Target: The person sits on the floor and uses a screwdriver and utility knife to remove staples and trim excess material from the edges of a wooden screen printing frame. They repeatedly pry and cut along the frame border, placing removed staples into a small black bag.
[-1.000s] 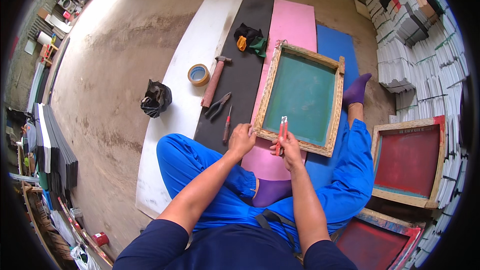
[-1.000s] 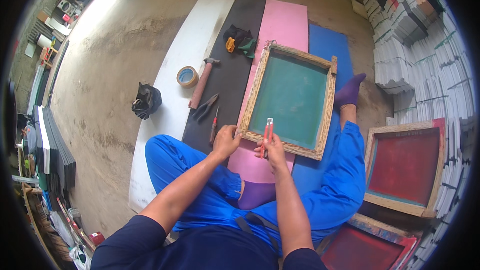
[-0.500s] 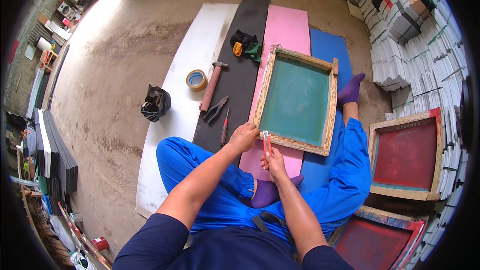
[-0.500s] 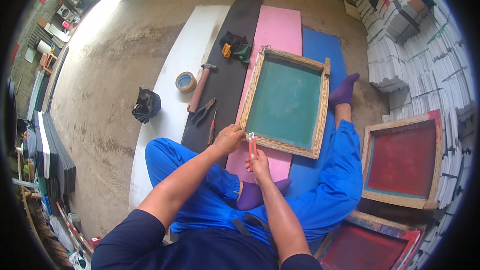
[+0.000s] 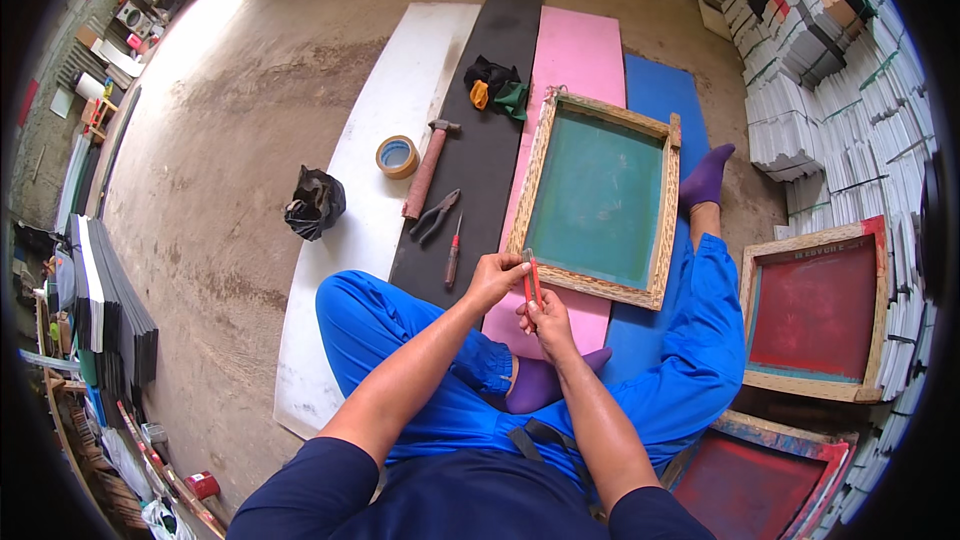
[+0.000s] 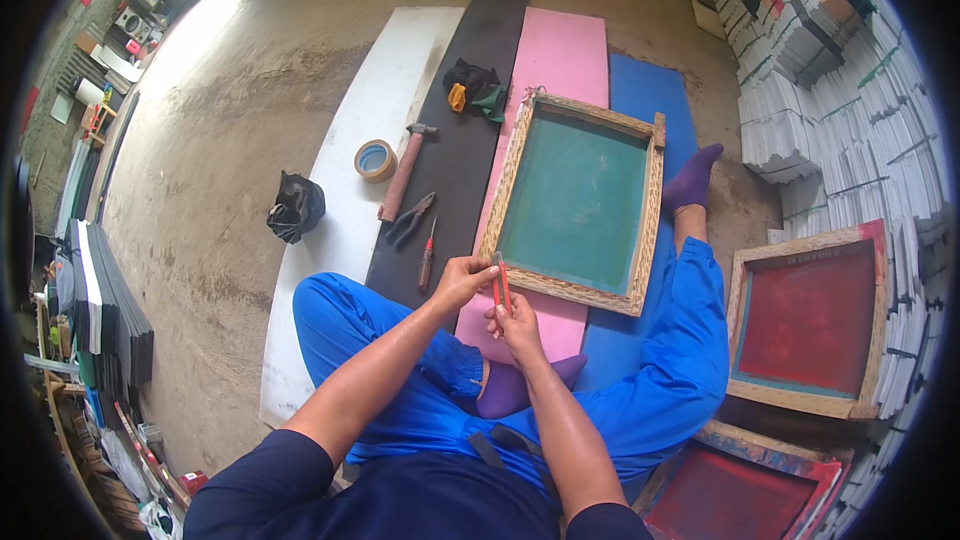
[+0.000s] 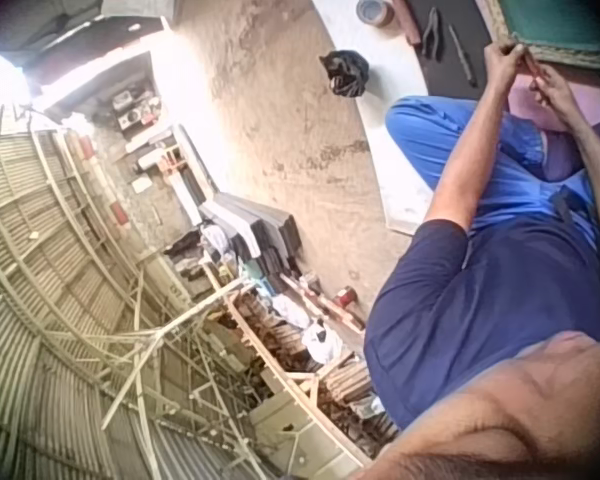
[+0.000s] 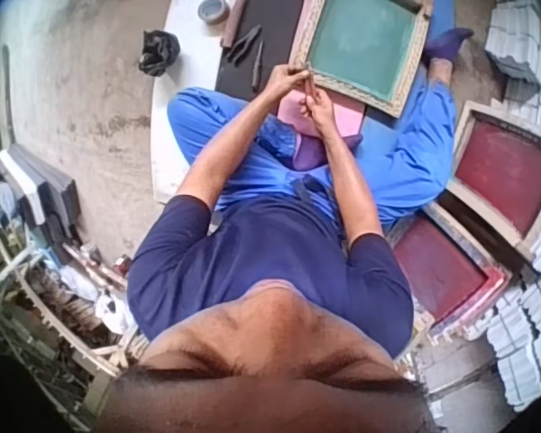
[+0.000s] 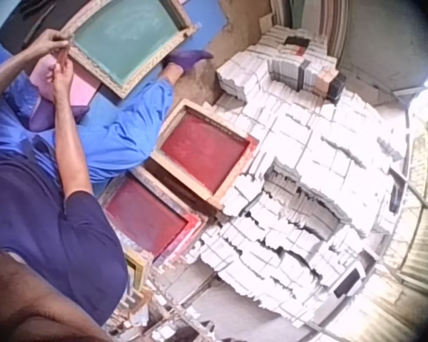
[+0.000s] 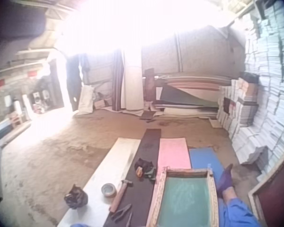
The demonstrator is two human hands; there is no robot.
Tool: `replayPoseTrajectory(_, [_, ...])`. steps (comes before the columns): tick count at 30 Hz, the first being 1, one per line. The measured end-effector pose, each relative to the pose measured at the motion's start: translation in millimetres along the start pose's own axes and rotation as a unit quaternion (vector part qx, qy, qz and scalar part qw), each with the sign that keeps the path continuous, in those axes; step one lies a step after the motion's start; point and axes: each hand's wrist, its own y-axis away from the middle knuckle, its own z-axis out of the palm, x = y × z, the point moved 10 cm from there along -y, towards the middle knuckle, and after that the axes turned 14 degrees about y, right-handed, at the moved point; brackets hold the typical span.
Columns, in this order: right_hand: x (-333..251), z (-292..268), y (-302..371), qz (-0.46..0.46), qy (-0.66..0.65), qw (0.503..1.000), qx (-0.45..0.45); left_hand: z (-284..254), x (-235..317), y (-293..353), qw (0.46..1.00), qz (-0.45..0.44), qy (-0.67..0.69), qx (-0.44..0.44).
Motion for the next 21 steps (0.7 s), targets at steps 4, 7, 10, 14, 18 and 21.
replayPoseTrajectory(4, [3, -1, -2, 0.0, -0.027, 1.0, 0.014, 1, 3, 3, 1.0, 0.01, 0.013, -0.007])
replayPoseTrajectory(7, [5, -3, -4, 0.007, -0.033, 0.999, 0.019, 1, 3, 6, 0.999, 0.021, 0.035, 0.01])
replayPoseTrajectory(10, [6, -5, -4, 0.011, -0.032, 0.999, 0.038, -3, -4, 6, 0.999, 0.02, 0.029, 0.023])
replayPoseTrajectory(14, [7, -12, -7, 0.018, -0.012, 0.997, 0.07, -3, -8, 6, 0.999, 0.015, 0.035, 0.025])
replayPoseTrajectory(18, [6, -17, -8, 0.019, 0.01, 0.997, 0.08, -6, -5, 3, 0.998, 0.014, 0.045, 0.033])
replayPoseTrajectory(21, [5, -15, -8, 0.02, 0.044, 0.998, 0.047, -19, 4, -7, 0.99, 0.036, 0.107, 0.08])
